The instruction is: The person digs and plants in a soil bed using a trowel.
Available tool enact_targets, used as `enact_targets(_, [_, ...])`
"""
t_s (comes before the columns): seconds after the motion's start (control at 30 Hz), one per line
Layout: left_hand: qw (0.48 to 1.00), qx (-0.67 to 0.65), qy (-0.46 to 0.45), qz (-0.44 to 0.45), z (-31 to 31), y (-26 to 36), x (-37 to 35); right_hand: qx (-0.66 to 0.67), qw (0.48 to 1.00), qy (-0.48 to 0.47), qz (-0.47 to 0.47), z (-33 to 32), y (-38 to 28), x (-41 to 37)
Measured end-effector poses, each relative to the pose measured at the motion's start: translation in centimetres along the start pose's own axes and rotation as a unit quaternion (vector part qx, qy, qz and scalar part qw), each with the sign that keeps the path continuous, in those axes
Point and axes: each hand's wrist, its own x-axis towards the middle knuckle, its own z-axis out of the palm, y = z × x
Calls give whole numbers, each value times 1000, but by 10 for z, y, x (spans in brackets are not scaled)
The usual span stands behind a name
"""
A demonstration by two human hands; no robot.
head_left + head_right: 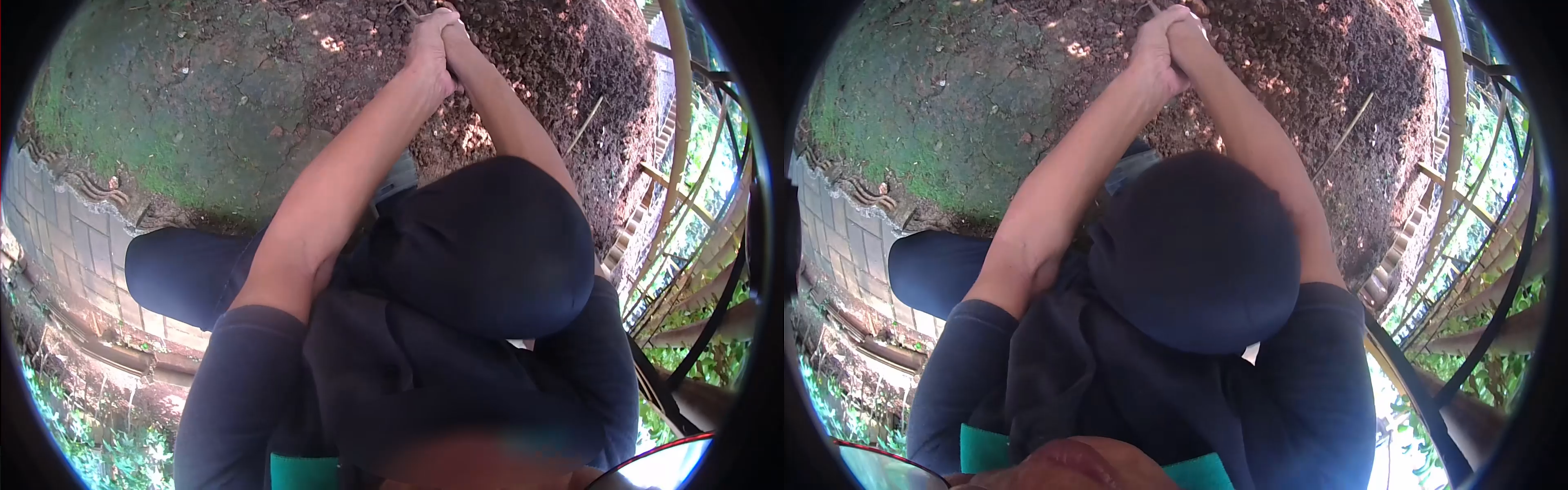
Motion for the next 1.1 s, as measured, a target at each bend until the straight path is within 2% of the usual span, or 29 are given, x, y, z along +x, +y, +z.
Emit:
enact_targets(0.07, [999,29,42,-6,-5,-16,5,-21,1000,4,-6,6,0,-9])
enact_targets(0.2, [998,69,0,9,-30,-10,6,-44,999,26,-16,22,-8,-15])
enact_targets(0.23, [996,89,-8,-31,-39,0,3,-49,998,28,-14,27,-10,-15])
enact_targets(0.33, [996,80,-35,-8,-41,10,11,-53,998,40,-21,33,-16,1])
enact_targets(0.37, [995,102,-11,-7,-41,9,18,-54,997,44,-25,34,-16,8])
enact_targets(0.47, [984,168,48,29,-23,34,60,-70,995,72,-28,44,-15,56])
enact_targets(0.53, [980,199,23,3,-12,52,61,-72,994,75,-14,46,-2,90])
enact_targets(0.6, [981,190,12,-24,-3,59,54,-92,993,75,-25,58,27,132])
enact_targets(0.63, [987,157,-22,-35,-13,53,69,-100,992,73,-40,67,52,157])
enact_targets(0.7, [989,147,-9,-24,-26,43,79,-16,999,38,-30,64,73,187])
enact_targets(0.77, [984,173,10,-30,-34,43,55,149,988,21,31,26,39,124])
enact_targets(0.8, [977,205,4,-59,-35,58,36,262,957,-62,107,-12,15,92])
enact_targets(0.83, [968,235,1,-90,-44,71,18,307,942,-52,124,-32,12,73])
enact_targets(0.87, [960,276,-4,-51,-59,82,8,349,925,-41,141,-49,16,58])
enact_targets(0.9, [941,338,-2,-29,-73,101,-2,350,928,-20,126,-62,22,45])
enact_targets(0.97, [915,381,133,17,-97,138,-16,353,930,17,101,-76,33,20])
enact_targets(1.0, [897,400,179,53,-103,152,-27,302,948,37,97,-72,30,8])
enact_targets(1.07, [887,412,188,85,-113,170,-42,197,973,79,89,-56,10,-17])
enact_targets(1.1, [891,408,177,95,-110,177,-52,140,983,48,108,-51,-5,-34])
